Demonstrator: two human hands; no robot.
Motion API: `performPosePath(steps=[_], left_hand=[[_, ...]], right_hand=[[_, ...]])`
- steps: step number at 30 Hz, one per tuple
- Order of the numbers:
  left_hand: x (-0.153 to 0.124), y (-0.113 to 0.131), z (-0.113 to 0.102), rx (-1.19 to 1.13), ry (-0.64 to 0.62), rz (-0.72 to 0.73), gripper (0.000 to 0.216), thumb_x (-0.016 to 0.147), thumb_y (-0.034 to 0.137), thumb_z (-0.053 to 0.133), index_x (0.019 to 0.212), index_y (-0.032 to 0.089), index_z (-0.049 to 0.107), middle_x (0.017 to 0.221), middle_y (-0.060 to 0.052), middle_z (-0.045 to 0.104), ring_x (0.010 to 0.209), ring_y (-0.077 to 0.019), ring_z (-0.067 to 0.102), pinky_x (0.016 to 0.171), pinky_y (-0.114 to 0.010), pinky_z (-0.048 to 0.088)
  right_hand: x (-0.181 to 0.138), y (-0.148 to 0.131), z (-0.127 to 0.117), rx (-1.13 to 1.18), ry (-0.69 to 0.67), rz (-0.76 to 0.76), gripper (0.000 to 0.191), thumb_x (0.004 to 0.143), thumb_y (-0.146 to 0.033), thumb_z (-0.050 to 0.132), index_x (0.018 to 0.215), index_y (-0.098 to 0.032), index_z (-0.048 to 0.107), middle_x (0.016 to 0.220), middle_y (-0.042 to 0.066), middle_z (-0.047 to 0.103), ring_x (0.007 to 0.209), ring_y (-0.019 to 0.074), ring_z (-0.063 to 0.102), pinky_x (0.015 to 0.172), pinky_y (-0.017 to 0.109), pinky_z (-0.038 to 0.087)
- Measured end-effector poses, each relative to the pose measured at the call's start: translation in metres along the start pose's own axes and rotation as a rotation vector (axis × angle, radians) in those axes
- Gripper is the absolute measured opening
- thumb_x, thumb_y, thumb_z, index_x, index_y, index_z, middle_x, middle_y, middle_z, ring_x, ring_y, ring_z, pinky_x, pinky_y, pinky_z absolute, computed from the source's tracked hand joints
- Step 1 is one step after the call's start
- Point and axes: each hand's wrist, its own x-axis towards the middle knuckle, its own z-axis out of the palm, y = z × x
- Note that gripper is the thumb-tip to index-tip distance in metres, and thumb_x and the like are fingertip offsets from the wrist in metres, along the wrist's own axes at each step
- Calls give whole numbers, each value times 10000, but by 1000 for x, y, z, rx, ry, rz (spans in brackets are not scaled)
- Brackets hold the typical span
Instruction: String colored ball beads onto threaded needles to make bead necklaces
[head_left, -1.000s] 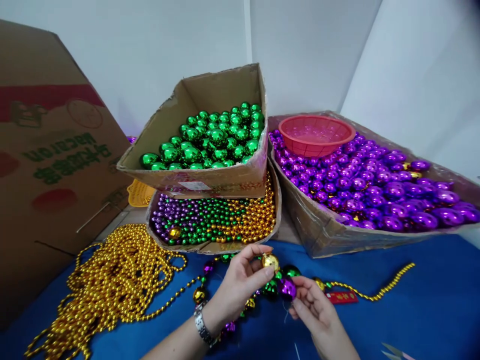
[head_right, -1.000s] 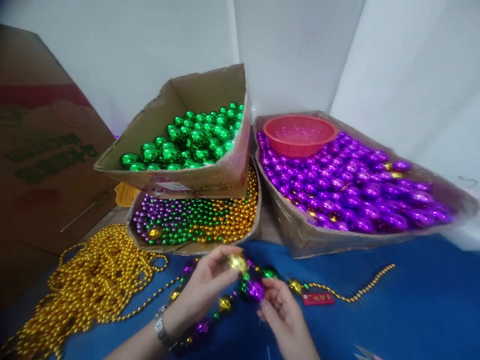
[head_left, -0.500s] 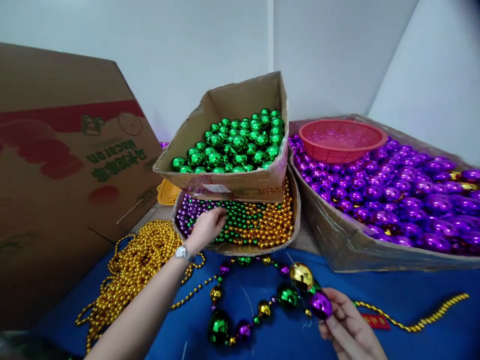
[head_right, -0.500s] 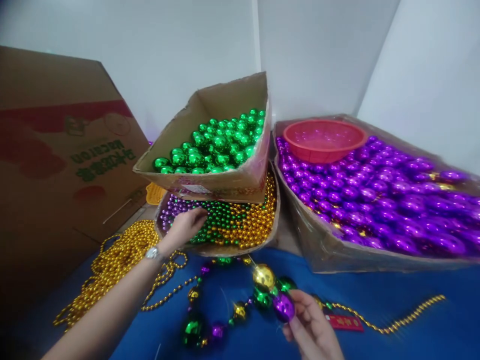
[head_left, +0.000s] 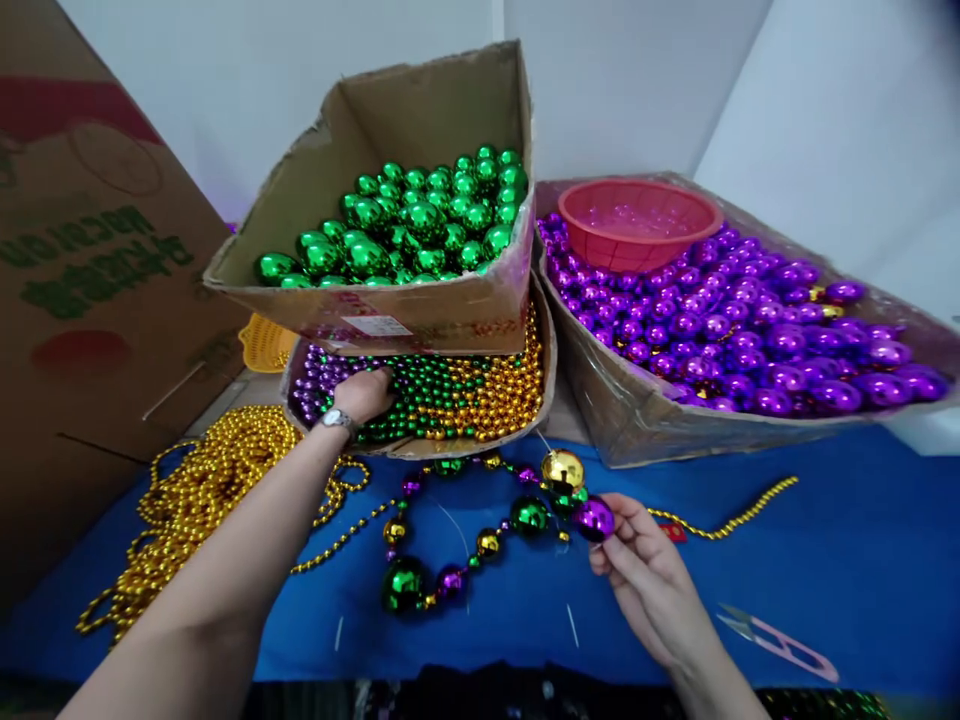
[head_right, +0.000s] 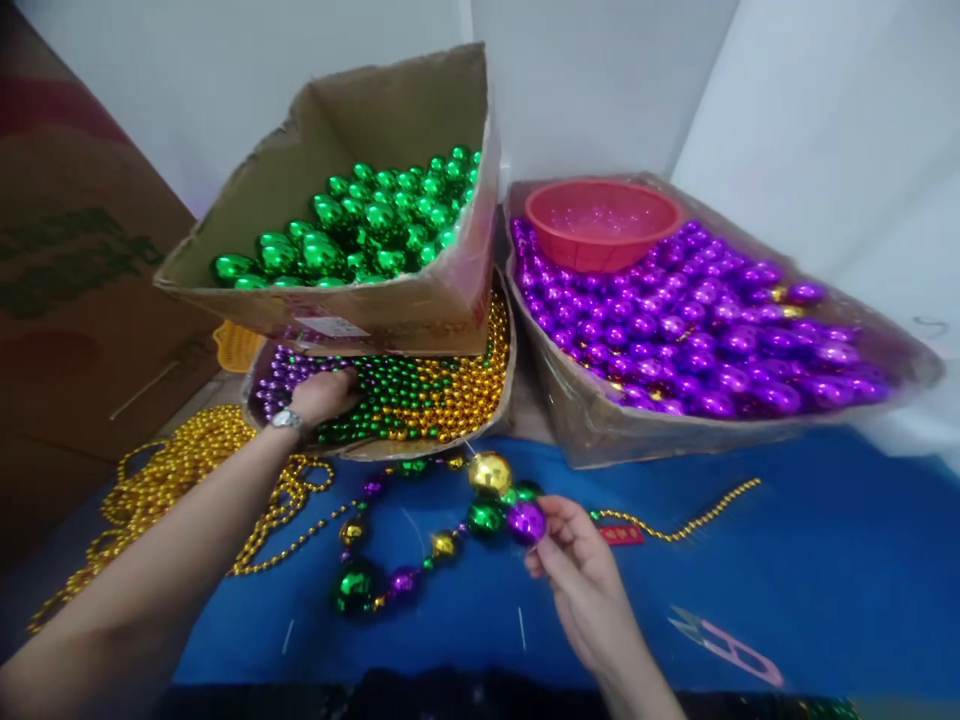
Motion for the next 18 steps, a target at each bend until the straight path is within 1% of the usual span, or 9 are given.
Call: performPosePath(steps=[6,8,11,12,14,16,18], left_hand=[[2,1,-1,-19,4,-26,332,870,388,520,1081,136,569,1039,-84,615,910,-202,595,799,-403,477],[2,4,-3,-44,27,-45,328,824,375,570,1027,120,600,999,-111,638,909,-238,605,778,-391,470],[-4,9,-9,-107,96,-61,321,726,320,624,943,85,646,918,-186,664,909,-343,612,731,-389,456],[-8,10,-12,-135,129,-60,332,718,307,614,957,79,649,920,-202,664,917,-367,607,726,-395,452],[-23,15,-20,-198,208,-50,378,747,298,560,1053,87,628,978,-208,655,961,-381,585,746,-412,443],[-44,23,-27,-264,283,-16,400,805,313,485,1148,134,586,1024,-165,649,975,-334,584,770,-391,444],[-71,37,-32,-491,305,57,374,852,346,437,1165,188,566,998,-97,653,902,-247,613,751,-329,466]], right_hand=[[-15,-23,-16,73,38,-34,317,809,-264,660,1112,-296,571,904,21,576,662,114,542,571,238,469],[-20,-30,-22,93,57,-57,357,804,-253,665,1139,-314,560,880,23,581,661,126,549,562,249,476],[-25,-36,-31,90,79,-99,373,788,-251,678,1140,-308,567,838,24,583,641,133,550,541,255,483],[-27,-36,-33,82,83,-102,372,784,-255,682,1136,-303,572,828,24,582,634,133,550,537,256,485],[-28,-34,-35,72,96,-89,365,779,-264,688,1124,-304,577,832,22,583,629,131,552,535,254,488],[-29,-30,-32,59,115,-52,344,785,-270,687,1110,-306,581,857,19,585,637,123,552,548,244,487],[-29,-24,-24,36,118,-2,308,798,-273,680,1091,-294,588,894,18,588,656,111,546,573,230,480]])
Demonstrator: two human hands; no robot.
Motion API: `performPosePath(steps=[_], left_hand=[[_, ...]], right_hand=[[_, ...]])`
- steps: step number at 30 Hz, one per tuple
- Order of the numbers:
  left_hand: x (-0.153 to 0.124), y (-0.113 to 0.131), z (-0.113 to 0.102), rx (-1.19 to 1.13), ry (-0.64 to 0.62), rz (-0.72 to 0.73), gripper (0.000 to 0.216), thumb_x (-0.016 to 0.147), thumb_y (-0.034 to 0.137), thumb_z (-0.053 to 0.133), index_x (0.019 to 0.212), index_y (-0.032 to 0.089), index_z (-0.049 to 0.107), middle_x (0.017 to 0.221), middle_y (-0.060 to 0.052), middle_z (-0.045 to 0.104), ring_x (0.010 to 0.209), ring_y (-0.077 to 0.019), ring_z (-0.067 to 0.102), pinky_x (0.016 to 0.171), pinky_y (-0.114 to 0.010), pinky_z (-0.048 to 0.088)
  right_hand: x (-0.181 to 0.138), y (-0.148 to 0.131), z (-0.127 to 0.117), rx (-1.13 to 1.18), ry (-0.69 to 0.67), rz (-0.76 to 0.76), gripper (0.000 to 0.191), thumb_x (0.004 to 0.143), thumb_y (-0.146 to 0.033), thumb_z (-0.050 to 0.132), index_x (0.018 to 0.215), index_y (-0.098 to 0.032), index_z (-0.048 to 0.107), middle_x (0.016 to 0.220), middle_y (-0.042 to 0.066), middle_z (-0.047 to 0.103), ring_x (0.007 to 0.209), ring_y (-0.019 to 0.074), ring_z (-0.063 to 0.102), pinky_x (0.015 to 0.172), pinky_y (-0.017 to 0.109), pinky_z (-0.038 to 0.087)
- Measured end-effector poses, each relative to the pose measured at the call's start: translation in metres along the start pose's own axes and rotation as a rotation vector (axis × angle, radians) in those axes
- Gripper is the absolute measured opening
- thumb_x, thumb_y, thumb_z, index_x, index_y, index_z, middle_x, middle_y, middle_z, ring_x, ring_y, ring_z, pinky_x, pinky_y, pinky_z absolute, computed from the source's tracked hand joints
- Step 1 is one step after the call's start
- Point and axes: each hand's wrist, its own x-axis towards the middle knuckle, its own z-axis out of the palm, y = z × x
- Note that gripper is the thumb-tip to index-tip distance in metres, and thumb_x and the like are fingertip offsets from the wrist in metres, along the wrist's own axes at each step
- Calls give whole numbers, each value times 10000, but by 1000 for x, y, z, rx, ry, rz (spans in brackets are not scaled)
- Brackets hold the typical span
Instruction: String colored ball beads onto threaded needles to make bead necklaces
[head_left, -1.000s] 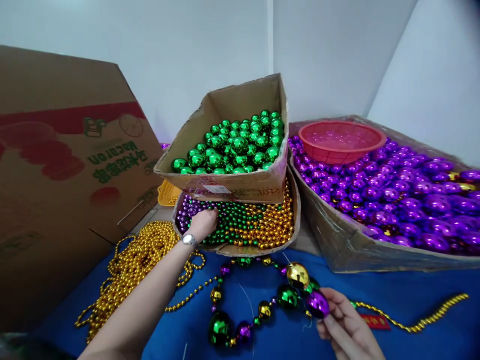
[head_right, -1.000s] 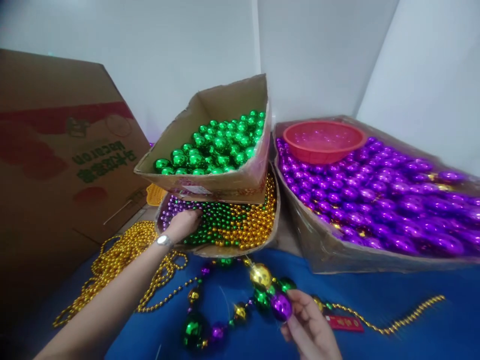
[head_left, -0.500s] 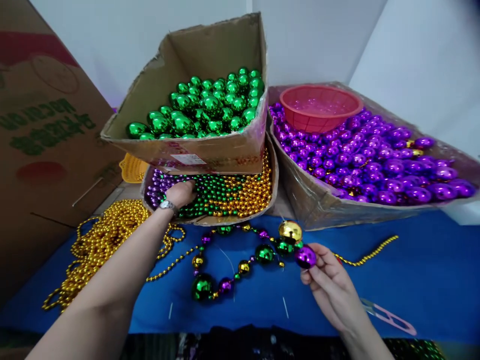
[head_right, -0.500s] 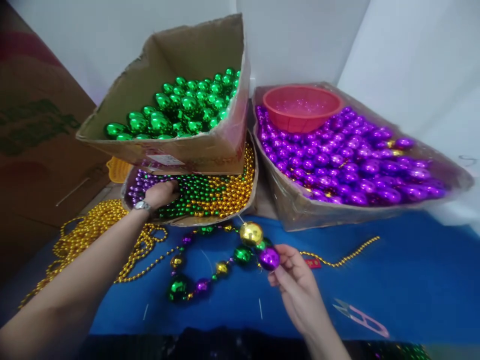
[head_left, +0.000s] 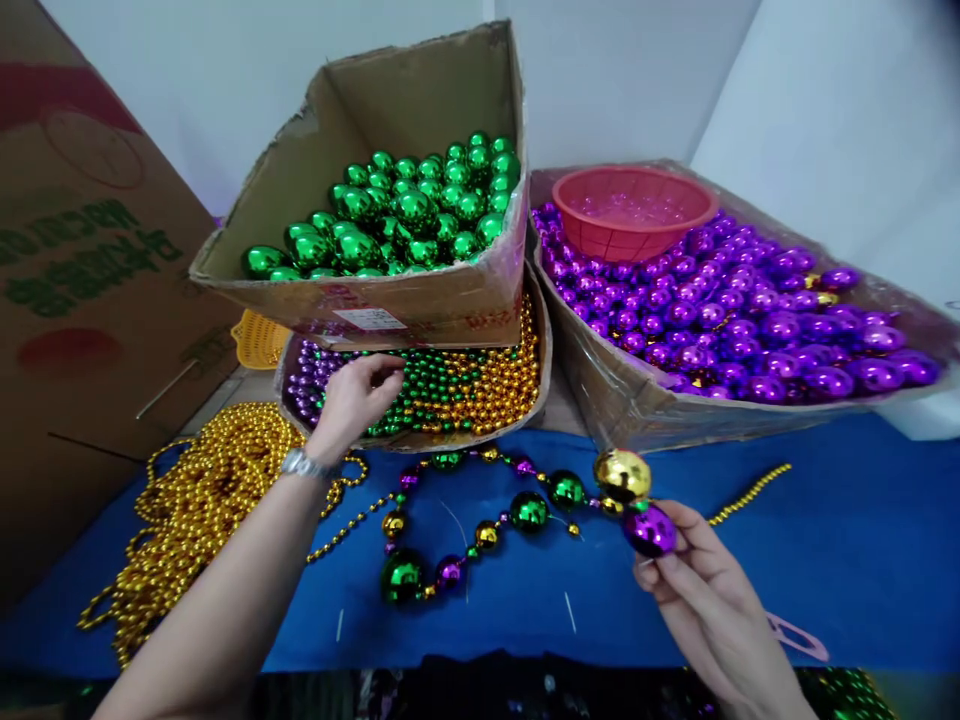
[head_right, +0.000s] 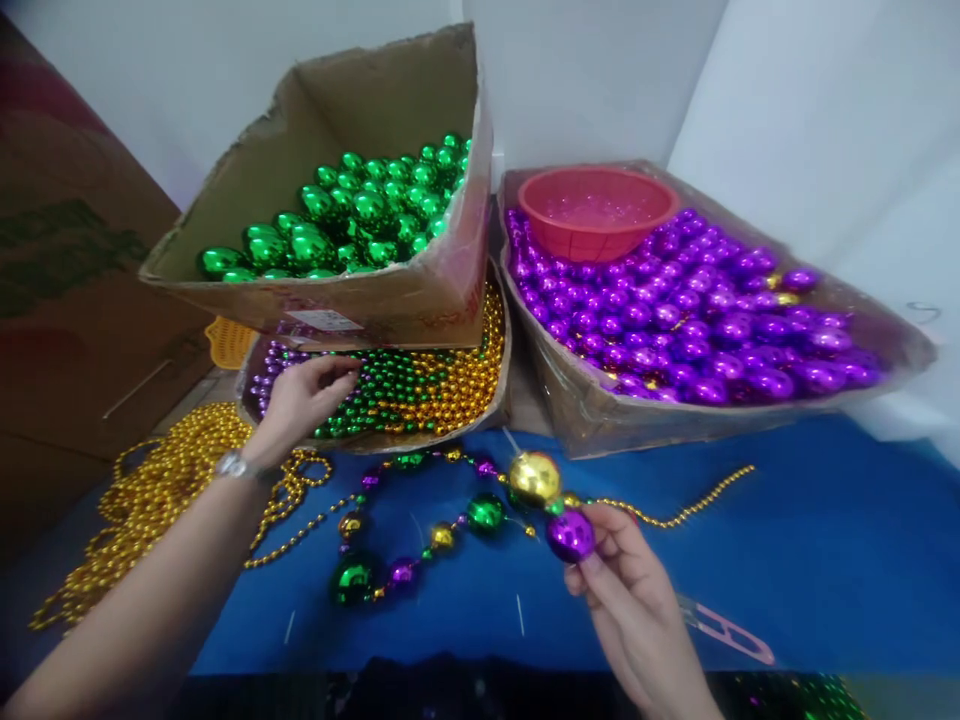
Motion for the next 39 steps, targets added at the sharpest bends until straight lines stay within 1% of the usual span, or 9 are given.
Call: performPosePath(steps=[2,4,6,8,15,27,30,35,39], left_hand=[[-27,21,2,-727,-74,-21,330,837,348,509,1116,180,566,965,-76,645,830,-202,626,710,-299,492],[-51,42,10,-1267,-291,-109,248,808,296,586,1032,190,576,901,-45,643,764,-162,629,680,-279,505],[-68,58,21,-1551,-464,-213,191,808,233,604,988,174,581,871,-48,644,740,-139,626,658,-254,504],[-77,70,30,-1679,-551,-285,154,818,195,599,967,156,583,858,-56,645,732,-132,625,645,-241,502],[-83,80,37,-1762,-615,-349,83,846,183,584,910,131,573,866,-65,642,718,-124,621,618,-227,503],[-89,77,38,-1769,-523,-332,122,840,155,598,951,169,551,938,-38,626,755,-105,615,668,-235,515],[-89,81,38,-1702,-481,-292,143,816,171,631,937,175,555,934,-28,618,763,-110,607,662,-232,508],[-98,87,48,-1417,-270,-122,208,735,189,721,894,166,589,897,-32,649,805,-117,588,701,-204,484],[-110,93,62,-1310,-323,-84,149,785,257,668,894,169,616,898,-40,672,726,-109,579,669,-212,478]], right_hand=[[0,8,10,-24,-2,45,286,802,-286,679,1076,-272,597,905,19,590,665,100,539,591,216,467],[2,16,19,-40,7,67,295,788,-317,693,1063,-254,605,886,18,597,651,95,538,584,207,451],[6,23,26,-69,7,75,323,770,-349,708,1058,-243,607,854,17,601,634,97,543,574,209,441],[9,26,29,-114,-10,72,345,764,-371,710,1064,-240,602,841,14,600,643,105,554,585,218,443],[12,27,28,-195,21,51,390,743,-402,719,1073,-227,607,819,12,590,662,121,572,611,238,463],[14,34,24,-242,-26,56,368,788,-407,677,1099,-239,576,836,1,576,666,110,575,624,228,459],[14,35,23,-248,-18,47,362,796,-401,670,1106,-244,569,839,-2,574,700,115,580,646,228,472],[13,41,22,-280,-13,12,329,816,-393,647,1096,-238,569,841,9,602,735,132,605,692,248,502],[15,62,12,-370,-1,20,341,833,-447,595,1072,-209,549,849,37,642,733,159,646,680,276,521]])
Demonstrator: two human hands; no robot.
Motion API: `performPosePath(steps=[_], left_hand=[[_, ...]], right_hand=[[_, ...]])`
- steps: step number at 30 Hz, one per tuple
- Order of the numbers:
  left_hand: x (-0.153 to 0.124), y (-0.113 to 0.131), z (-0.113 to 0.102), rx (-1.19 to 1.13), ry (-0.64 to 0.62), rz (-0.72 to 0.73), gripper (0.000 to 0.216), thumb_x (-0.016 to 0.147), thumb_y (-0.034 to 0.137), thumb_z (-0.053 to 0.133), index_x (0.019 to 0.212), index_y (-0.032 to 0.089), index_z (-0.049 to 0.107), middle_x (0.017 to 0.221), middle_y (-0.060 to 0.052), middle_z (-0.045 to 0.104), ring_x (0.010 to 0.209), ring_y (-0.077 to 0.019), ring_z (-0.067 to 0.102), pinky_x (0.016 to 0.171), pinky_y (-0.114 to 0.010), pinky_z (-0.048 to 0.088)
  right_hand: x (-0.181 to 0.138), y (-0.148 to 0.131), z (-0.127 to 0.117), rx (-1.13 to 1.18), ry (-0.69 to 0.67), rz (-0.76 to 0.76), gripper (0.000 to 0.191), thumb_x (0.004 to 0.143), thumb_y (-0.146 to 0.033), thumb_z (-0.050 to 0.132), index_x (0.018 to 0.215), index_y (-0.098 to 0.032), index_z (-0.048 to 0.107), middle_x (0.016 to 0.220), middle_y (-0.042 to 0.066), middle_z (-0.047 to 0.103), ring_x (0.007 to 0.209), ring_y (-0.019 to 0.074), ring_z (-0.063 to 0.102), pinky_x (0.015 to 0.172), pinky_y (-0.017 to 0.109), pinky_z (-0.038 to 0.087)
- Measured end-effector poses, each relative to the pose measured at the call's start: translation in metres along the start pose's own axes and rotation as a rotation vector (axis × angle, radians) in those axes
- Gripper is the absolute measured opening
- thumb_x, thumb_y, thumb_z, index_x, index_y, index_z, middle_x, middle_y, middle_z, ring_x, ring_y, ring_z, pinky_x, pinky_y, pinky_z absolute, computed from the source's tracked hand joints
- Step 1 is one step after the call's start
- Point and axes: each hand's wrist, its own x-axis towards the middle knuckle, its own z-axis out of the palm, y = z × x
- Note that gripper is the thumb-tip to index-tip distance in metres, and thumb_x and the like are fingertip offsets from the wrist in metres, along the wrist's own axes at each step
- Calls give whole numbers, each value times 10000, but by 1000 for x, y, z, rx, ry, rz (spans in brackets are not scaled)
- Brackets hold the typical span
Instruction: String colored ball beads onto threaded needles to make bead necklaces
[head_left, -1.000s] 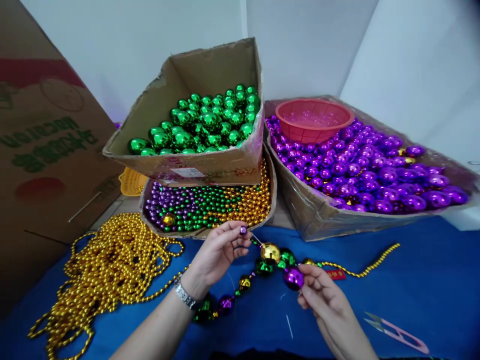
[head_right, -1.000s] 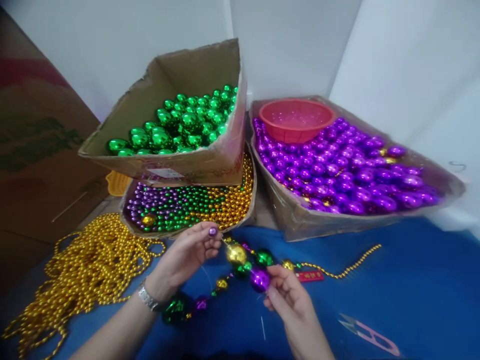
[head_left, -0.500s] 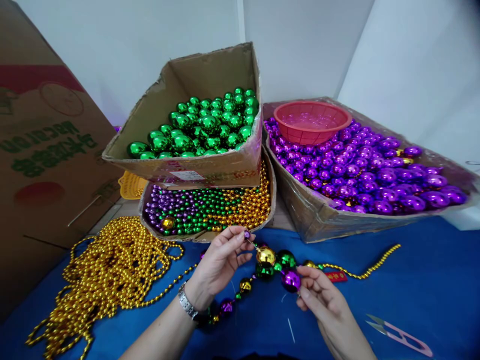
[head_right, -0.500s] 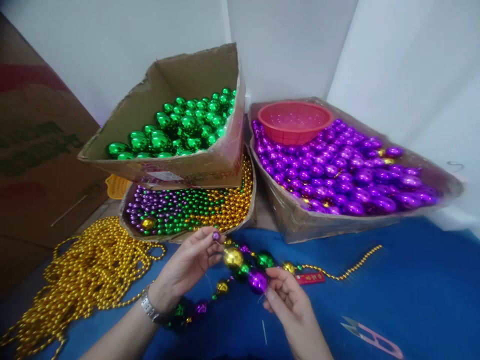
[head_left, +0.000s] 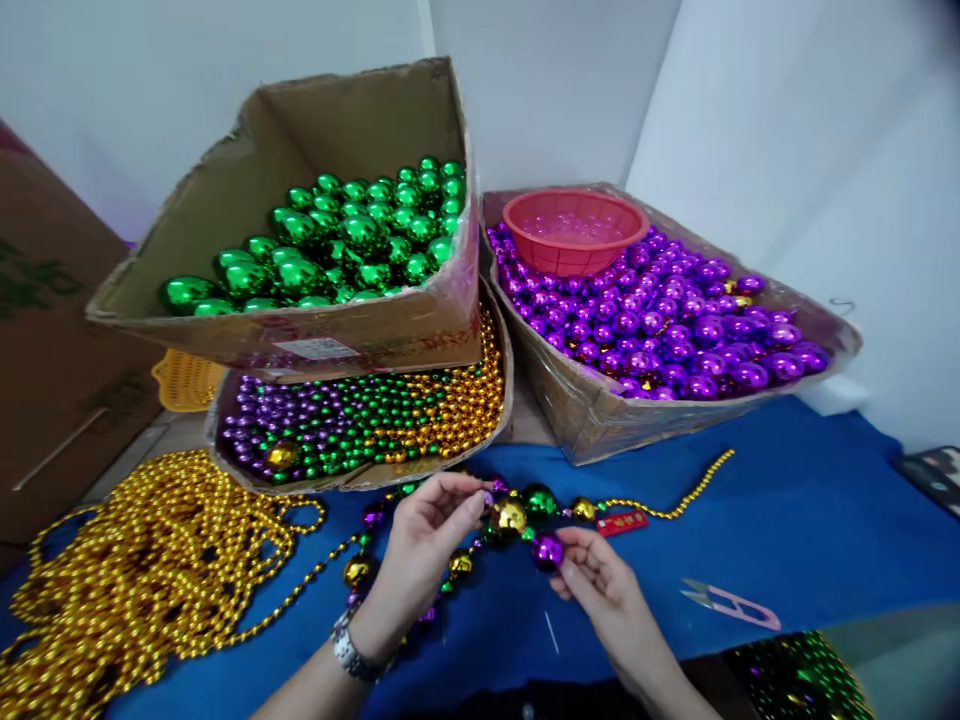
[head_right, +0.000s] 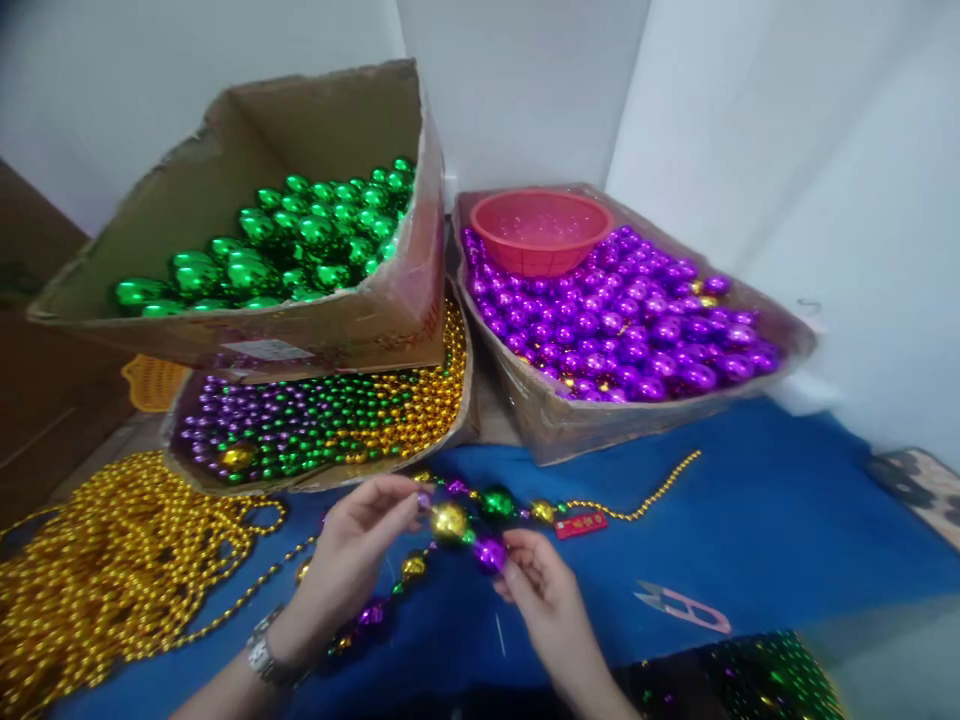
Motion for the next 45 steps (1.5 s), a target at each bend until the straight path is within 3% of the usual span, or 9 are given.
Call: performPosePath(steps=[5,11,17,22,27,30,34,40,45], left_hand=[[-9,-12,15,133,-150,-25,122,793,268,644,816,150,664,951,-87,686,763,-161,616,670,-254,488],[-13,7,31,392,-301,283,93,810,208,614,806,187,704,942,-88,687,873,-206,633,803,-313,479],[-3,46,52,334,-387,420,134,837,188,569,880,184,696,893,-84,690,837,-204,633,768,-304,482],[5,54,59,261,-348,384,113,820,204,589,826,166,695,877,-84,682,821,-204,630,750,-302,485],[5,34,58,206,-298,339,188,857,220,533,1010,162,627,943,-89,658,823,-189,618,735,-292,490],[4,6,62,405,-495,464,358,841,264,554,1189,181,542,1059,-110,631,939,-217,589,837,-330,459],[2,-35,67,908,-744,647,490,812,372,578,1254,187,477,1123,-131,595,1046,-273,528,921,-407,384],[-14,-61,58,1321,-686,625,321,890,379,444,1091,141,517,893,-97,586,807,-225,554,775,-372,403],[-28,-65,51,1333,-579,613,435,897,343,438,1275,133,397,990,-107,581,866,-222,564,832,-373,390]], right_hand=[[2,22,-16,-140,-16,-16,320,843,-440,545,1052,-200,577,882,72,685,741,201,673,669,319,540],[-3,-15,-41,-386,-17,-146,294,816,-317,586,1098,-265,653,1121,61,639,1057,264,573,945,395,426],[-3,-65,-25,-587,-110,-440,328,891,-243,497,1207,-265,582,1123,68,634,941,223,608,845,339,478],[6,-56,-21,-618,-106,-498,263,917,-219,461,1102,-259,643,950,55,680,839,205,637,763,310,492],[0,-52,-34,-600,-6,-439,199,898,-279,501,1008,-240,662,838,38,695,639,173,633,620,261,489],[-11,-63,-36,-494,87,-331,218,907,-359,478,974,-228,640,665,1,629,465,123,538,483,227,434],[-28,-75,-42,-408,92,-332,219,897,-395,503,917,-222,636,607,-4,570,535,129,547,518,225,438],[-28,-75,-69,6,442,-385,220,809,-392,642,930,-209,624,550,-20,510,497,119,477,432,228,367],[-9,-65,-94,162,578,-408,174,777,-321,693,878,-190,637,522,-35,455,490,97,396,420,218,315]])
